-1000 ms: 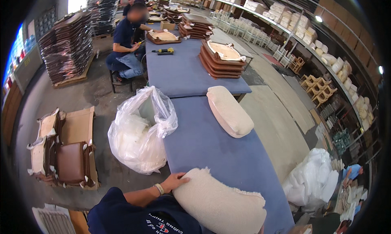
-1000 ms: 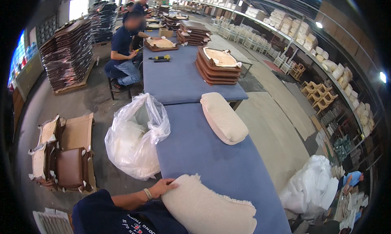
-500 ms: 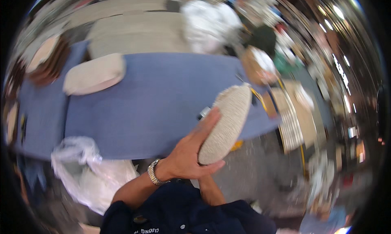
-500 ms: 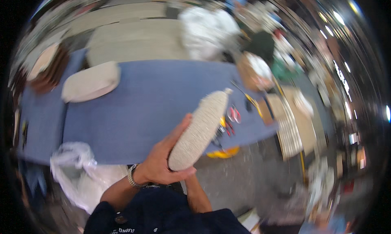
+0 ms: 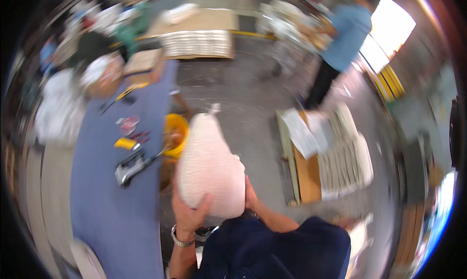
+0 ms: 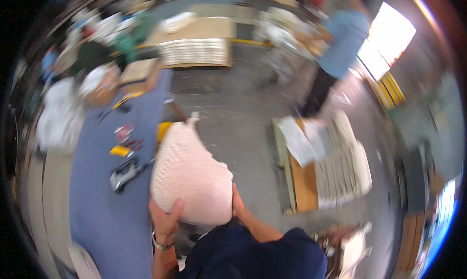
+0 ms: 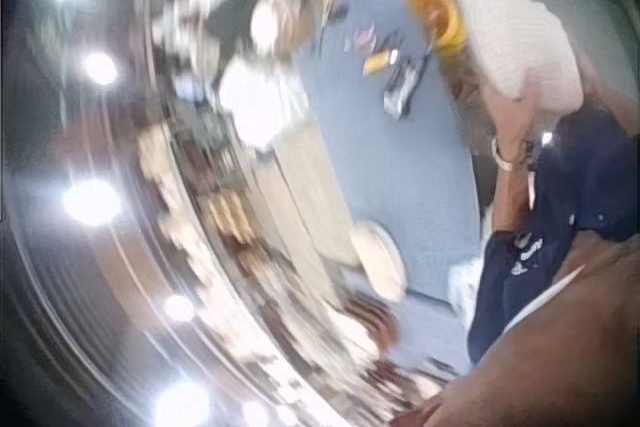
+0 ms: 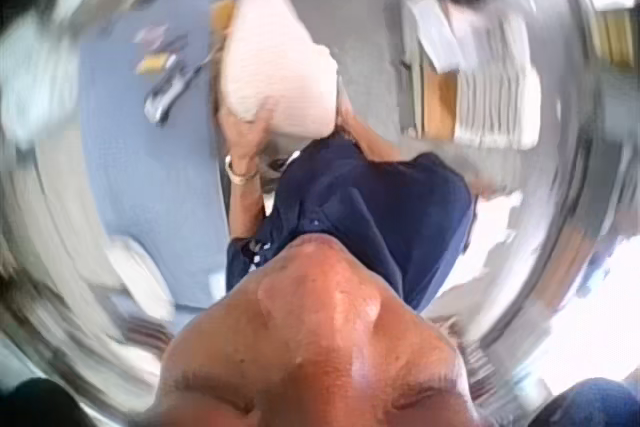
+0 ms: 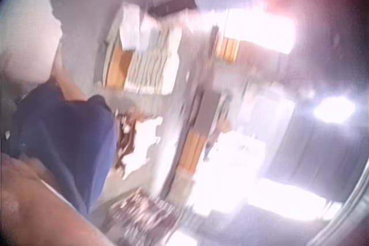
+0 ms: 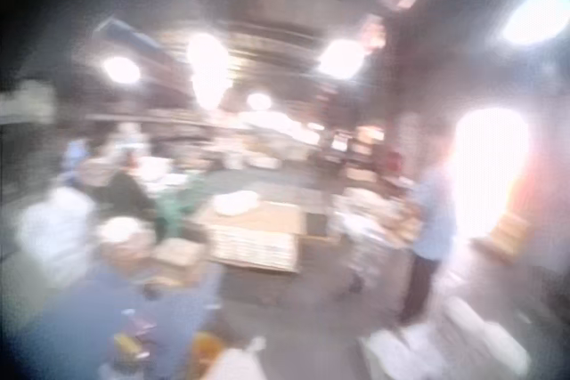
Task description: The person staples fabric onto foam cushion pieces using a pneumatic stapler, then trims excess fabric with a utility knife. They repeat this process on multiple cushion units, stacking finished pieces on the table.
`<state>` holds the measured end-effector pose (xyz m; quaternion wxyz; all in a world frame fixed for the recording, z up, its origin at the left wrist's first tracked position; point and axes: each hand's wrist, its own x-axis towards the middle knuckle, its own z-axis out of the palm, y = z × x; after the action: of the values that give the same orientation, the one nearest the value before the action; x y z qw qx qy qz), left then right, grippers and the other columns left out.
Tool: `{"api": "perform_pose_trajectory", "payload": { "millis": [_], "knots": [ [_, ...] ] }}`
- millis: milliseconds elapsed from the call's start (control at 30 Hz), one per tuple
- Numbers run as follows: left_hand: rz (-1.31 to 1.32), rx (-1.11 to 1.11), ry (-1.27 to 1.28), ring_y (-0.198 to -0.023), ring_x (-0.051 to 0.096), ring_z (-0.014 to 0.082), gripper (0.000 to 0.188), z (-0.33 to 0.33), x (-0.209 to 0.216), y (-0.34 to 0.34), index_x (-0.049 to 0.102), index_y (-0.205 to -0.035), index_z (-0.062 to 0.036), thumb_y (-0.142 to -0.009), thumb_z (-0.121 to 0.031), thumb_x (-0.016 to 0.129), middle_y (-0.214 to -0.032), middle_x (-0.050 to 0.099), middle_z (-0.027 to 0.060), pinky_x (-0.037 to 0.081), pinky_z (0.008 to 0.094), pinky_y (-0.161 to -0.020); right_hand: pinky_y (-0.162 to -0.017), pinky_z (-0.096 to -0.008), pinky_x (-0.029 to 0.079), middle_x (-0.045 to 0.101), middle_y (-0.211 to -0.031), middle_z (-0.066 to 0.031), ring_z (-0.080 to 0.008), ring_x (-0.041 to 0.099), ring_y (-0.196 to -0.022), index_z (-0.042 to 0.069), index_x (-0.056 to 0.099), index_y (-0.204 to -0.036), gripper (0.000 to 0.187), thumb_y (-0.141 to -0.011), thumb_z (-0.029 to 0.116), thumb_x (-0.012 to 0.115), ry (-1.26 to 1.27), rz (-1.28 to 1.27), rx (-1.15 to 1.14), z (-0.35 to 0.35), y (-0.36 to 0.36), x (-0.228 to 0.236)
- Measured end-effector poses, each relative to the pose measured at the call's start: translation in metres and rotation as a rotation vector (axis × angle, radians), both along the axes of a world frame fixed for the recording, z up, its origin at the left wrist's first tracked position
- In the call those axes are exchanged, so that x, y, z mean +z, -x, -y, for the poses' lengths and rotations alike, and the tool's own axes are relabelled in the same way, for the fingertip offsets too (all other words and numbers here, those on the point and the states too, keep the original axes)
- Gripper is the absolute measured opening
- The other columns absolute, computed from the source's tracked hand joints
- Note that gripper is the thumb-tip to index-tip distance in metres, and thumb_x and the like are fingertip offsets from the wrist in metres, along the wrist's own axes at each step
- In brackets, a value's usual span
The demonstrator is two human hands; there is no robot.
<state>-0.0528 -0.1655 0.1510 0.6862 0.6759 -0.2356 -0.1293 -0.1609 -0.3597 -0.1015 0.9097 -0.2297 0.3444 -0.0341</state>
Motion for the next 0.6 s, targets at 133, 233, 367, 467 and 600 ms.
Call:
{"api": "perform_pose_trajectory", "payload": {
  "millis": [133,233,367,467,600],
  "knots": [
    [-0.125,0.043,0.164,-0.115,0.063,0.0263,0.056,0.078,-0.042,-0.014,0.053,-0.137,0.0099,-0.094,-0.021,0.073,-0.131,0.063,0.0196,0.05,0.04,-0.099,-0.111,-0.0516,0.045,0.053,-0.152,-0.0151,-0.0311,0.056,-0.134,0.011,0.039,-0.159,0.079,-0.102,0.066,0.045,0.097,-0.168,-0.216,0.101,0.072,-0.025],
    [-0.384,0.16,0.184,-0.119,0.061,0.0295,0.063,0.137,-0.061,-0.032,0.05,-0.141,0.0095,-0.096,-0.029,0.072,-0.137,0.059,0.0209,0.048,0.0433,-0.103,-0.104,-0.0478,0.052,0.057,-0.146,-0.0155,-0.029,0.062,-0.126,0.01,0.039,-0.158,0.076,-0.101,0.055,0.059,0.196,-0.18,-0.288,0.185,0.109,0.008],
    [-0.632,0.117,0.106,-0.122,0.061,0.0334,0.07,0.18,-0.095,-0.058,0.047,-0.145,0.0063,-0.096,-0.036,0.072,-0.14,0.057,0.0204,0.051,0.047,-0.101,-0.099,-0.045,0.056,0.062,-0.139,-0.0116,-0.0245,0.062,-0.126,0.012,0.042,-0.156,0.066,-0.1,0.038,0.068,0.283,-0.167,-0.295,0.254,0.14,0.051],
    [-0.68,0.058,-0.007,-0.122,0.061,0.0341,0.071,0.209,-0.15,-0.087,0.047,-0.147,0.0037,-0.096,-0.038,0.073,-0.141,0.057,0.0194,0.054,0.0509,-0.097,-0.102,-0.044,0.054,0.059,-0.144,-0.012,-0.024,0.061,-0.127,0.014,0.041,-0.157,0.069,-0.098,0.036,0.071,0.3,-0.225,-0.239,0.276,0.134,0.057],
    [-0.743,-0.095,-0.1,-0.122,0.062,0.0308,0.067,0.286,-0.174,-0.134,0.047,-0.147,0.0023,-0.097,-0.034,0.072,-0.14,0.058,0.0184,0.054,0.0462,-0.099,-0.105,-0.0421,0.052,0.059,-0.143,-0.0121,-0.0236,0.059,-0.129,0.011,0.043,-0.155,0.072,-0.095,0.035,0.076,0.219,-0.258,-0.377,0.29,0.124,0.032]
  ]
}}
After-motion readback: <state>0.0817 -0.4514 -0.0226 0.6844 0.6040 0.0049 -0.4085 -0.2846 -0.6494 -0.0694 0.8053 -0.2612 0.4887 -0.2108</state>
